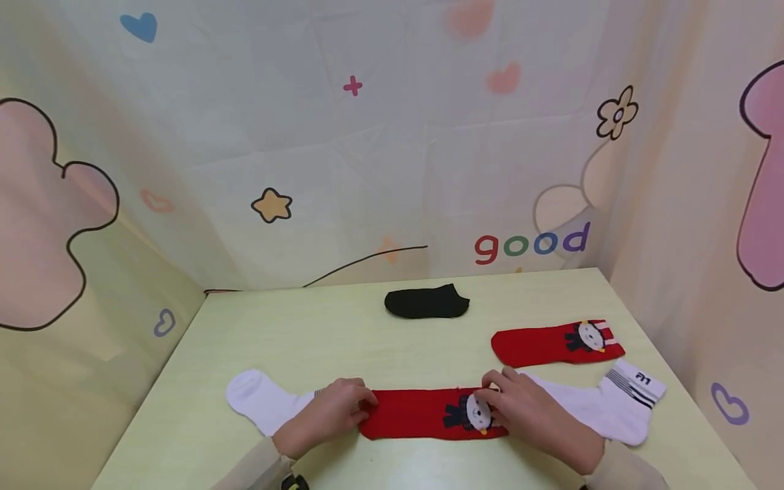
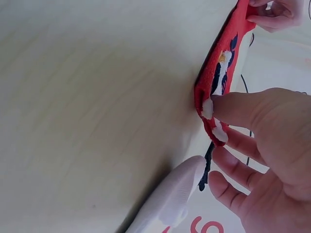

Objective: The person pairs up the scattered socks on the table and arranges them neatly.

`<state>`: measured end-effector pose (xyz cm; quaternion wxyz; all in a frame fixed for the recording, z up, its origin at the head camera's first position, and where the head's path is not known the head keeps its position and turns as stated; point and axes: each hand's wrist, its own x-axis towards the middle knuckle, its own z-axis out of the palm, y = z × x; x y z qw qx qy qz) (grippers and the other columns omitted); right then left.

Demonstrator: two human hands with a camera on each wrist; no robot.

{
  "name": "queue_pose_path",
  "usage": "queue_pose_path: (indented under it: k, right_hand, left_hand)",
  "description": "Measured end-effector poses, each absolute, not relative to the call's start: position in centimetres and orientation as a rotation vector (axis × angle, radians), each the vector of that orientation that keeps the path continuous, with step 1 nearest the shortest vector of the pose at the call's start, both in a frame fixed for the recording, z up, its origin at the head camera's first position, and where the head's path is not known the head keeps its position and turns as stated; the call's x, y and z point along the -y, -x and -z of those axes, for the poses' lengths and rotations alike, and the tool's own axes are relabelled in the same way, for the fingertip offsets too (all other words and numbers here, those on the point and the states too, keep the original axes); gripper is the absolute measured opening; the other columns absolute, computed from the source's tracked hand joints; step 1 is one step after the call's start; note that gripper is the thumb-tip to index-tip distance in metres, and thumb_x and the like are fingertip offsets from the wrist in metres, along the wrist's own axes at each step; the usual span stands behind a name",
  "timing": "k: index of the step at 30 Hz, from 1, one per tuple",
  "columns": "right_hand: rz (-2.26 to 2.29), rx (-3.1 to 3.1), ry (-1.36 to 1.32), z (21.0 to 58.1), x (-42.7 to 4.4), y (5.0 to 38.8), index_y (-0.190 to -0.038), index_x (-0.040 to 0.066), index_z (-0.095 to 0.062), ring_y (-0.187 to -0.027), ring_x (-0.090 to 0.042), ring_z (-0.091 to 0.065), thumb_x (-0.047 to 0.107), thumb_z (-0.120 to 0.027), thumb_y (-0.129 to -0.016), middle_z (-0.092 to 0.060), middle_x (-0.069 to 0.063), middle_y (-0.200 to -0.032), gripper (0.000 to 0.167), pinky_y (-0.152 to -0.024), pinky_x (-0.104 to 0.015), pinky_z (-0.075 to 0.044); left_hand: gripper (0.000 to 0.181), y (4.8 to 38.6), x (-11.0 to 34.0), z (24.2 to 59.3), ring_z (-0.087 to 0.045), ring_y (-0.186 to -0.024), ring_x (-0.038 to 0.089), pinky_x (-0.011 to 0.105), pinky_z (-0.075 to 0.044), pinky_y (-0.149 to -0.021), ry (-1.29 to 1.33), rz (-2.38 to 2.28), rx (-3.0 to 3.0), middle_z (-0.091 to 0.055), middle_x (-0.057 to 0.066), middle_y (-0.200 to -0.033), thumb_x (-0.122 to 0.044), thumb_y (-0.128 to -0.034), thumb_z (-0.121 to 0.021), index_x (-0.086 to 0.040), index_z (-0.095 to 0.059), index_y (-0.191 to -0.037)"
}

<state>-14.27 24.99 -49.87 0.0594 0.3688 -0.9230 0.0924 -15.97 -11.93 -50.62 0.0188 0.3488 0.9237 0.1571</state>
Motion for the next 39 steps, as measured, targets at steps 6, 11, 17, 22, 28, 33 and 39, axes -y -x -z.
queue_pose_path:
  k: [6, 11, 17, 22, 28, 33, 39]
  right_hand:
    - [-0.258, 2.769, -1.129, 49.92, -25.0, 14.41, -0.115, 0.019, -0.076, -0.098, -0.018, -0.054, 0.016, -0.091, -0.077, -0.063, 0.001, -0.113, 0.041, -0.08, -0.035, -0.056]
    - [-0.225, 2.775, -1.111, 49.92, -24.92, 14.47, -0.115, 0.02, -0.077, -0.099, -0.018, -0.053, 0.017, -0.091, -0.076, -0.063, 0.002, -0.111, 0.041, -0.081, -0.037, -0.054]
    - [-0.156, 2.798, -1.103, 49.84, -24.96, 14.53, -0.115, 0.02, -0.078, -0.101, -0.02, -0.054, 0.021, -0.09, -0.079, -0.067, 0.001, -0.111, 0.038, -0.082, -0.043, -0.05]
    - [-0.146, 2.808, -1.106, 49.76, -24.98, 14.68, -0.114, 0.019, -0.078, -0.102, -0.022, -0.056, 0.021, -0.089, -0.08, -0.069, 0.0, -0.111, 0.036, -0.081, -0.043, -0.048]
    - [-0.139, 2.797, -1.114, 49.64, -24.99, 14.78, -0.113, 0.018, -0.078, -0.101, -0.022, -0.056, 0.02, -0.089, -0.079, -0.069, 0.0, -0.109, 0.036, -0.081, -0.042, -0.046]
    - [-0.136, 2.813, -1.111, 49.65, -25.0, 14.9, -0.113, 0.018, -0.078, -0.101, -0.022, -0.056, 0.022, -0.089, -0.079, -0.07, 0.0, -0.11, 0.036, -0.08, -0.042, -0.045]
    - [-0.148, 2.825, -1.11, 49.68, -24.99, 14.95, -0.113, 0.018, -0.079, -0.101, -0.022, -0.056, 0.021, -0.089, -0.079, -0.07, 0.0, -0.109, 0.035, -0.079, -0.041, -0.044]
  left_hand:
    - [0.02, 15.89, 11.95, 50.7, -0.056, -0.078, 0.006, 0.016, -0.05, -0.072, -1.042, -0.495, -2.897, -0.058, -0.002, -0.095, -0.003, -0.0852, -0.081, -0.01, -0.081, -0.104]
    - [0.02, 15.78, 11.93, 50.64, -0.057, -0.079, 0.008, 0.019, -0.052, -0.074, -1.027, -0.505, -2.912, -0.056, -0.002, -0.098, -0.004, -0.0847, -0.082, -0.011, -0.081, -0.103]
    - [0.018, 15.71, 11.95, 50.55, -0.057, -0.08, 0.008, 0.019, -0.052, -0.074, -1.051, -0.485, -2.911, -0.058, -0.002, -0.097, -0.004, -0.0846, -0.082, -0.011, -0.081, -0.101]
    - [0.017, 15.64, 12.0, 50.38, -0.06, -0.082, 0.01, 0.02, -0.052, -0.075, -1.075, -0.474, -2.898, -0.061, -0.001, -0.096, -0.003, -0.0848, -0.081, -0.009, -0.081, -0.1]
    - [0.016, 15.66, 11.96, 50.16, -0.062, -0.085, 0.011, 0.021, -0.053, -0.077, -1.071, -0.466, -2.888, -0.064, -0.001, -0.096, -0.002, -0.085, -0.08, -0.009, -0.081, -0.1]
    - [0.016, 15.71, 11.92, 50.08, -0.061, -0.086, 0.011, 0.021, -0.053, -0.078, -1.065, -0.447, -2.887, -0.064, -0.001, -0.095, -0.002, -0.0851, -0.08, -0.009, -0.081, -0.099]
    - [0.015, 15.74, 11.9, 50.18, -0.06, -0.086, 0.011, 0.021, -0.052, -0.078, -1.046, -0.453, -2.882, -0.064, -0.002, -0.094, -0.003, -0.0858, -0.08, -0.009, -0.081, -0.099]
